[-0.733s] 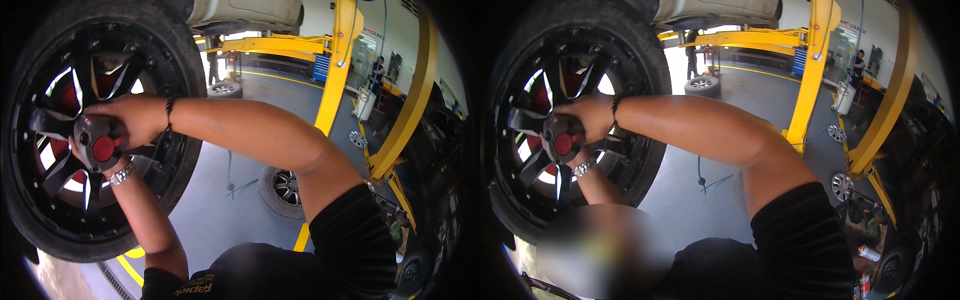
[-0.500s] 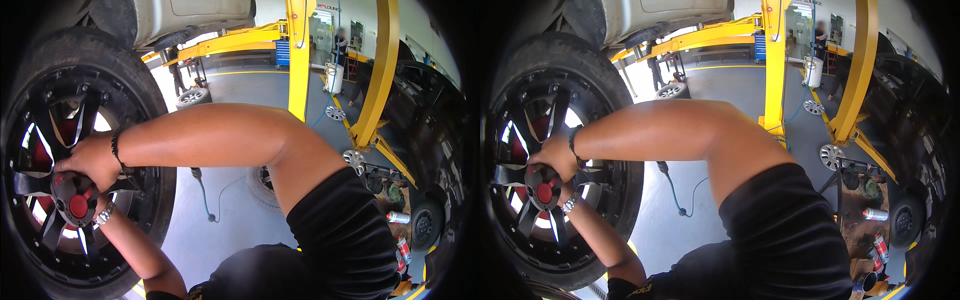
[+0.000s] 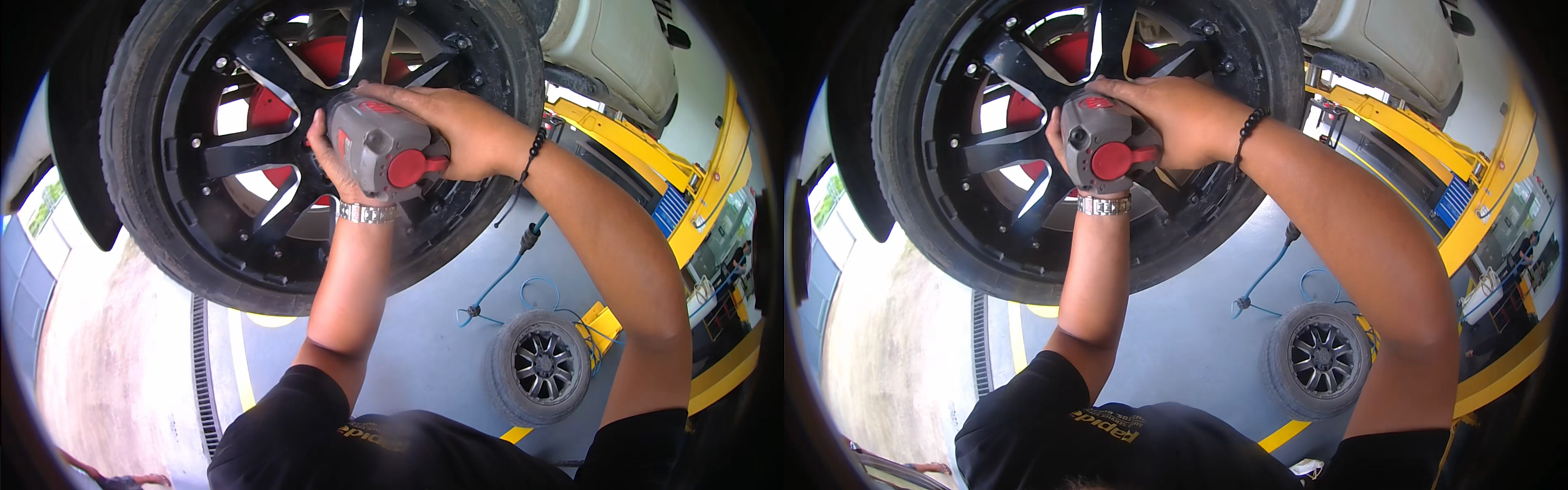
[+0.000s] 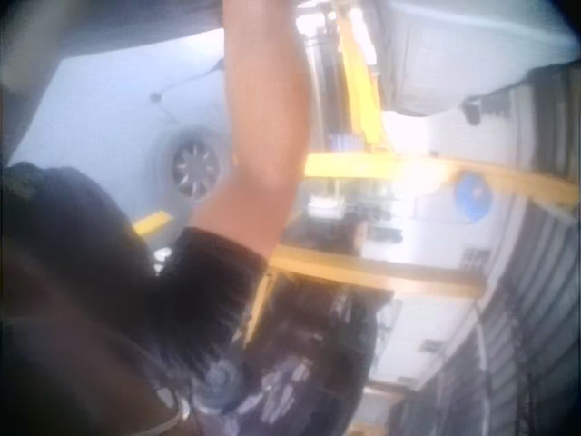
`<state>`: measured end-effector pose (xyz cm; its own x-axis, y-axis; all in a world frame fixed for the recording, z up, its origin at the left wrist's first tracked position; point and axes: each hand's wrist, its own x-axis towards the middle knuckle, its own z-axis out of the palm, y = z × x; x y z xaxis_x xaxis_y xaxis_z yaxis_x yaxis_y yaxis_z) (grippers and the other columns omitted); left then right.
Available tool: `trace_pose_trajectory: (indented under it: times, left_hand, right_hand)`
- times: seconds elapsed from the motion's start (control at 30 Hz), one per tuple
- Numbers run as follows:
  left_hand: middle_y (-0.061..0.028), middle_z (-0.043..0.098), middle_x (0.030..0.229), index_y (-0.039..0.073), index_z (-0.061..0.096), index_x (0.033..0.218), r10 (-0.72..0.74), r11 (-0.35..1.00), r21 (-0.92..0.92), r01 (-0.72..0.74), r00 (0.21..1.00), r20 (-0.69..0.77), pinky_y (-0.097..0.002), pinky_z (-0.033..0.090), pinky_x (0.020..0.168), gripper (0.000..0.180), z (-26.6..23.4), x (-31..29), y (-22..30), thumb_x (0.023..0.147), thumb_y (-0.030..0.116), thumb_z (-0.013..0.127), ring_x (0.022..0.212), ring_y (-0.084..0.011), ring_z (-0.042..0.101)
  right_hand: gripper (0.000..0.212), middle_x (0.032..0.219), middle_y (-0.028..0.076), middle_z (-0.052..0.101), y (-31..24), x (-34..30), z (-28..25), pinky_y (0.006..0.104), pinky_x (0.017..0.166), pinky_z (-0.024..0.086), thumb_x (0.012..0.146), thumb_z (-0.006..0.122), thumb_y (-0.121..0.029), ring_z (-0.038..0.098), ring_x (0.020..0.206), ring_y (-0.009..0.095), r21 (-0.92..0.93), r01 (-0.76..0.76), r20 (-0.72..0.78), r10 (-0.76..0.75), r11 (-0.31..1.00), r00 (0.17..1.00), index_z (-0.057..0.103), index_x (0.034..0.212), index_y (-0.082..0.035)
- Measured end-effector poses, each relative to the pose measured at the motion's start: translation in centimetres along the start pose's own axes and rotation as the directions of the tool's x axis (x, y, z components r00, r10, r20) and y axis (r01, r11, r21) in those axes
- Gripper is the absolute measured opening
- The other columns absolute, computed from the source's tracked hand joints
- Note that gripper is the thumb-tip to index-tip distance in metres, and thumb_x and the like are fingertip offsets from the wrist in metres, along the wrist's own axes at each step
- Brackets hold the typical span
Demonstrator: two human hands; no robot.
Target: The person uses an impact wrench to tighten lug nuts on a car wheel while the vehicle is raised on a lift. The person connects the air hose, positions the tool on each nut, and tightens them in sequence.
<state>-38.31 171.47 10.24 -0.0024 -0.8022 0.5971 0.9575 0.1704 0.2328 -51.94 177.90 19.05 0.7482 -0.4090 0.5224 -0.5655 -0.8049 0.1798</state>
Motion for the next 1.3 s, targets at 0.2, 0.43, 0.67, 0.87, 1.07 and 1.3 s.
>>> trace_pose_trajectory:
  times: [0.2, 0.43, 0.67, 0.87, 1.07, 1.3]
  left_hand:
    - [-0.0125, 0.064, 0.105, 0.004, 0.059, 0.111, -0.173, 0.941, -0.281, 0.186, 0.982, 0.071, -0.0421, 0.054, 0.088, 0.047, -0.1, -1.0, 1.7, 0.087, 0.045, 0.065, 0.100, -0.0279, 0.063]
    - [-0.0153, 0.065, 0.100, 0.002, 0.059, 0.105, -0.292, 0.926, -0.255, 0.276, 0.956, -0.023, -0.0451, 0.054, 0.089, 0.043, 2.3, -0.3, 1.7, 0.091, 0.043, 0.060, 0.096, -0.0299, 0.065]
    - [-0.0178, 0.063, 0.098, 0.002, 0.055, 0.107, -0.299, 0.892, -0.368, 0.260, 0.953, -0.050, -0.0512, 0.053, 0.086, 0.044, 1.1, 0.4, 2.7, 0.089, 0.041, 0.062, 0.092, -0.0333, 0.063]
    - [-0.0158, 0.062, 0.095, 0.004, 0.054, 0.105, -0.332, 0.862, -0.432, 0.267, 0.940, -0.080, -0.0511, 0.056, 0.082, 0.040, 1.4, 1.0, 2.3, 0.089, 0.040, 0.063, 0.088, -0.0324, 0.064]
    - [-0.0164, 0.062, 0.097, 0.004, 0.055, 0.106, -0.421, 0.859, -0.376, 0.348, 0.898, -0.130, -0.0530, 0.055, 0.082, 0.038, 2.2, 0.2, 4.1, 0.092, 0.039, 0.060, 0.088, -0.0332, 0.065]
    - [-0.0102, 0.064, 0.105, 0.004, 0.055, 0.113, -0.368, 0.895, -0.294, 0.335, 0.928, -0.062, -0.0418, 0.052, 0.088, 0.036, 7.2, -4.7, -5.1, 0.094, 0.034, 0.063, 0.097, -0.0222, 0.064]
  right_hand:
    - [0.106, 0.134, 0.016, 0.051, -2.5, -3.7, 4.0, 0.0450, 0.098, 0.051, 0.064, 0.085, -0.013, 0.057, 0.119, 0.038, 0.194, -0.279, -0.157, 0.310, 0.941, 0.938, 0.028, 0.153, -0.024]
    - [0.052, 0.120, 0.014, 0.065, -2.0, -4.7, 5.1, 0.0351, 0.094, 0.049, 0.075, 0.081, -0.016, 0.062, 0.112, 0.023, 0.410, -0.364, -0.203, 0.472, 0.836, 0.858, 0.060, 0.121, -0.002]
    - [0.057, 0.119, 0.015, 0.065, -2.2, -2.8, 4.0, 0.0351, 0.091, 0.051, 0.076, 0.080, -0.015, 0.064, 0.108, 0.026, 0.278, -0.344, -0.126, 0.389, 0.897, 0.913, 0.055, 0.125, -0.001]
    - [0.079, 0.129, 0.017, 0.060, -2.8, -1.8, 2.6, 0.0347, 0.098, 0.048, 0.073, 0.080, -0.012, 0.061, 0.117, 0.026, 0.225, -0.606, 0.110, 0.598, 0.763, 0.794, 0.043, 0.142, -0.007]
    - [0.061, 0.117, 0.014, 0.066, -4.5, -2.2, 4.8, 0.0356, 0.094, 0.049, 0.074, 0.082, -0.021, 0.063, 0.110, 0.026, 0.237, -0.385, -0.164, 0.427, 0.892, 0.889, 0.056, 0.125, -0.001]
    - [0.036, 0.101, 0.008, 0.068, -1.0, -15.7, 0.6, 0.0319, 0.080, 0.051, 0.084, 0.075, -0.013, 0.064, 0.088, 0.016, 0.355, -0.586, -0.074, 0.646, 0.729, 0.759, 0.064, 0.116, 0.000]
